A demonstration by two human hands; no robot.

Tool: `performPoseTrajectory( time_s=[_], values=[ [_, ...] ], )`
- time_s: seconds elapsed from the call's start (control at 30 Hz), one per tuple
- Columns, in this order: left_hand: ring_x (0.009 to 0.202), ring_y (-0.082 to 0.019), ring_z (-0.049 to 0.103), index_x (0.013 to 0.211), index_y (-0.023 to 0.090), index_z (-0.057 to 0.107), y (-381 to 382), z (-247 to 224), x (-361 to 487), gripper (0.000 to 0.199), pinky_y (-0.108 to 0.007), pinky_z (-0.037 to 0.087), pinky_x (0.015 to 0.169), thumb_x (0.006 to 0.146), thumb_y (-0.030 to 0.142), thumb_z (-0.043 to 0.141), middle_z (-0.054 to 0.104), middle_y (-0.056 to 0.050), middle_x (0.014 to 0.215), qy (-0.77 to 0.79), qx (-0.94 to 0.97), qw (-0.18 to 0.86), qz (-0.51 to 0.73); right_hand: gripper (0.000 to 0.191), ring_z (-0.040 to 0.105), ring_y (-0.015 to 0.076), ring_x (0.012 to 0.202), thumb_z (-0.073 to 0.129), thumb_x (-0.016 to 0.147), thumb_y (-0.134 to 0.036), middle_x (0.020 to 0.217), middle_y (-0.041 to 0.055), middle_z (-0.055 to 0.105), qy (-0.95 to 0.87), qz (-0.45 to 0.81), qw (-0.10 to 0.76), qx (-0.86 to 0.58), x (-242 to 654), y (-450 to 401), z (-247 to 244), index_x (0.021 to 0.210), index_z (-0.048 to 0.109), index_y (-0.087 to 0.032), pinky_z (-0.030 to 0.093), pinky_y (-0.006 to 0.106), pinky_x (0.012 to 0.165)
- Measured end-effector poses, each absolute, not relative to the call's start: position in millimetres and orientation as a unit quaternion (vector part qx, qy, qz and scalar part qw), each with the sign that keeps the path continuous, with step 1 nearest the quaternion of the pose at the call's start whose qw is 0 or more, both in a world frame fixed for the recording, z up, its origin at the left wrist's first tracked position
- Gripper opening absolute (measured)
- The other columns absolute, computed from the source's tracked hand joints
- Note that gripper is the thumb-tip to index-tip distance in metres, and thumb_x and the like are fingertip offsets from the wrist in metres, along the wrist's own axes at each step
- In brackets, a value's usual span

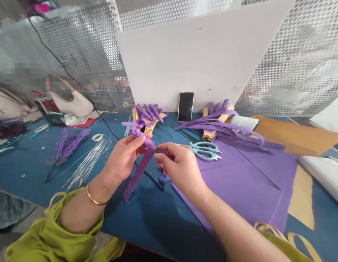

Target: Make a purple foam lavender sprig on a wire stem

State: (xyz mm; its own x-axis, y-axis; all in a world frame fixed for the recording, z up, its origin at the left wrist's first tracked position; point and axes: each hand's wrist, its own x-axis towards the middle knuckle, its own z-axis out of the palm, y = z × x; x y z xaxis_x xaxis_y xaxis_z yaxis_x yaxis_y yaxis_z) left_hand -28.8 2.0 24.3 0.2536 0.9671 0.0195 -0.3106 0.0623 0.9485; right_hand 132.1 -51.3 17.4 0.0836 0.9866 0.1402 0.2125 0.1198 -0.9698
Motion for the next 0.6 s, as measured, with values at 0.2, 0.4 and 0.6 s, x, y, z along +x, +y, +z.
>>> performPoseTrajectory(
  time_s=[0.2,0.4,0.6],
  values=[
    [0.074,-0.01,0.063,0.088,0.022,0.083,-0.2,21.4,-26.1,0.023,-0.023,0.048,0.073,0.071,0.037,0.086,0.075,-0.002,0.081,0.351,0.47,0.636,0.501,0.026,0.053,0.008,0.042,0.066,0.087,-0.036,0.063,-0.0023,0.064,-0.548,0.393,0.531,-0.513,132.1,-51.3,10.6,0.102,0.074,-0.017,0.044,0.021,0.043],
    [0.076,-0.01,0.062,0.086,0.024,0.082,2.6,18.7,-25.1,0.018,-0.024,0.048,0.076,0.072,0.036,0.086,0.074,0.0,0.081,0.314,0.477,0.621,0.536,0.023,0.051,0.0077,0.041,0.067,0.086,-0.035,0.061,-0.0019,0.062,-0.542,0.383,0.548,-0.509,132.5,-52.2,9.9,0.095,0.076,-0.016,0.043,0.021,0.042],
    [0.079,-0.013,0.064,0.078,0.022,0.082,3.5,16.4,-22.8,0.015,-0.026,0.049,0.08,0.069,0.033,0.088,0.076,-0.002,0.082,0.329,0.476,0.604,0.547,0.019,0.048,0.0071,0.04,0.068,0.084,-0.033,0.057,-0.0029,0.059,-0.523,0.407,0.551,-0.507,130.3,-53.6,14.1,0.089,0.075,-0.016,0.04,0.02,0.04]
  ],
)
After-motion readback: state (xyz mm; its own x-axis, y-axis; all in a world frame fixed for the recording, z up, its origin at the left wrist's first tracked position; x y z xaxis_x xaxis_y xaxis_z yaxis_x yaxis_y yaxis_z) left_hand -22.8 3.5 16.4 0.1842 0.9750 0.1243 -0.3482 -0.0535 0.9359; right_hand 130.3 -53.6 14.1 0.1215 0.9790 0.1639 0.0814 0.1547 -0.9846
